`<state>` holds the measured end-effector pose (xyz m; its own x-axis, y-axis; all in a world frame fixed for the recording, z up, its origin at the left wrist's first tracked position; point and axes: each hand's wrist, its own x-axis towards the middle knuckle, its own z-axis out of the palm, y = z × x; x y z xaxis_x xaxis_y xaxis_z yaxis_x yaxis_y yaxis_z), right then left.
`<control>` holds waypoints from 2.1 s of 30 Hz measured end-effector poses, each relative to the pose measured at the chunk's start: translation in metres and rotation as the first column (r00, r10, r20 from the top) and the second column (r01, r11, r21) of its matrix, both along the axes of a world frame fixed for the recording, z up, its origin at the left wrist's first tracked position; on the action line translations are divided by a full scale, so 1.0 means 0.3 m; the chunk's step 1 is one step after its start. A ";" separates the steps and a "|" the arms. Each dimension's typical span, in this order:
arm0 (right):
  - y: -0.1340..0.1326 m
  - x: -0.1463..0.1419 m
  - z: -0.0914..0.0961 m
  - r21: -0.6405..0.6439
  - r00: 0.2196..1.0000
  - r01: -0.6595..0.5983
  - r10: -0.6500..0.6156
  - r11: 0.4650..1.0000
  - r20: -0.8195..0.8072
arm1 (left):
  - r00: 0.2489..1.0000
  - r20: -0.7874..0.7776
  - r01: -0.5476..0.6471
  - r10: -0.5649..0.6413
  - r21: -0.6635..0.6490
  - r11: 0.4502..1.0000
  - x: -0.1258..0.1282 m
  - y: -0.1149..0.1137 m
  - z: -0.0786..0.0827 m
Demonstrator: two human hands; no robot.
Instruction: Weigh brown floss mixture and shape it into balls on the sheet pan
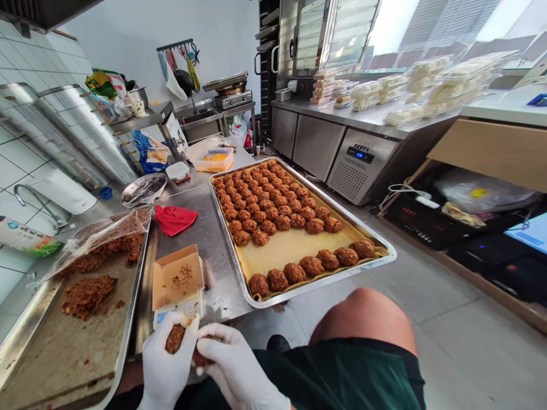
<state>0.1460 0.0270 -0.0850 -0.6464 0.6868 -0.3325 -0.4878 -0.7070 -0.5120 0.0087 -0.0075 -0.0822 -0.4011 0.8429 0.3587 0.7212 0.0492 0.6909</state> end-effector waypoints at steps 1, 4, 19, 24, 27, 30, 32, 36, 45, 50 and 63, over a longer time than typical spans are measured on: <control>0.004 0.005 -0.005 -0.001 0.999 0.030 -0.030 1.000 0.013 | 0.998 0.013 -0.054 0.054 -0.008 0.999 -0.015 0.012 0.012; 0.019 0.024 -0.012 -0.012 0.995 0.089 -0.088 0.996 0.044 | 0.991 -0.033 -0.131 0.130 -0.039 0.991 -0.074 0.077 0.069; 0.027 0.048 -0.071 -0.168 0.995 0.088 -0.093 0.982 -0.024 | 0.975 -0.130 -0.188 0.182 -0.036 0.982 -0.255 0.103 0.143; 0.037 0.034 -0.104 -0.132 0.984 0.147 -0.159 0.980 -0.086 | 0.955 -0.240 0.159 -0.172 -0.073 0.985 -0.008 -0.018 0.039; 0.039 0.027 -0.120 -0.098 0.978 0.143 -0.156 0.985 -0.141 | 0.918 -0.298 0.227 -0.260 -0.139 0.964 0.080 -0.045 -0.059; 0.035 0.025 -0.121 -0.077 0.979 0.088 -0.100 0.993 -0.176 | 0.919 -0.300 0.221 -0.255 -0.142 0.965 0.087 -0.046 -0.091; 0.032 0.022 -0.113 -0.031 0.989 0.055 -0.059 0.998 -0.133 | 0.930 -0.239 0.252 -0.278 -0.133 0.959 0.068 -0.040 -0.073; 0.036 0.020 -0.096 0.084 0.999 -0.027 0.025 0.996 0.024 | 0.941 -0.119 0.297 -0.316 -0.155 0.942 0.031 -0.033 -0.027; 0.029 0.045 -0.144 0.146 0.999 -0.040 0.040 0.988 0.005 | 0.945 -0.037 0.300 -0.326 -0.304 0.904 0.011 -0.025 -0.024; 0.047 0.063 -0.110 0.336 0.971 -0.091 0.009 0.937 0.238 | 0.942 -0.050 0.295 -0.333 -0.358 0.886 0.000 -0.021 0.007; 0.017 0.084 -0.121 0.547 0.835 -0.269 -0.091 0.792 0.543 | 0.914 -0.275 0.251 -0.297 -0.192 0.949 0.037 -0.023 -0.051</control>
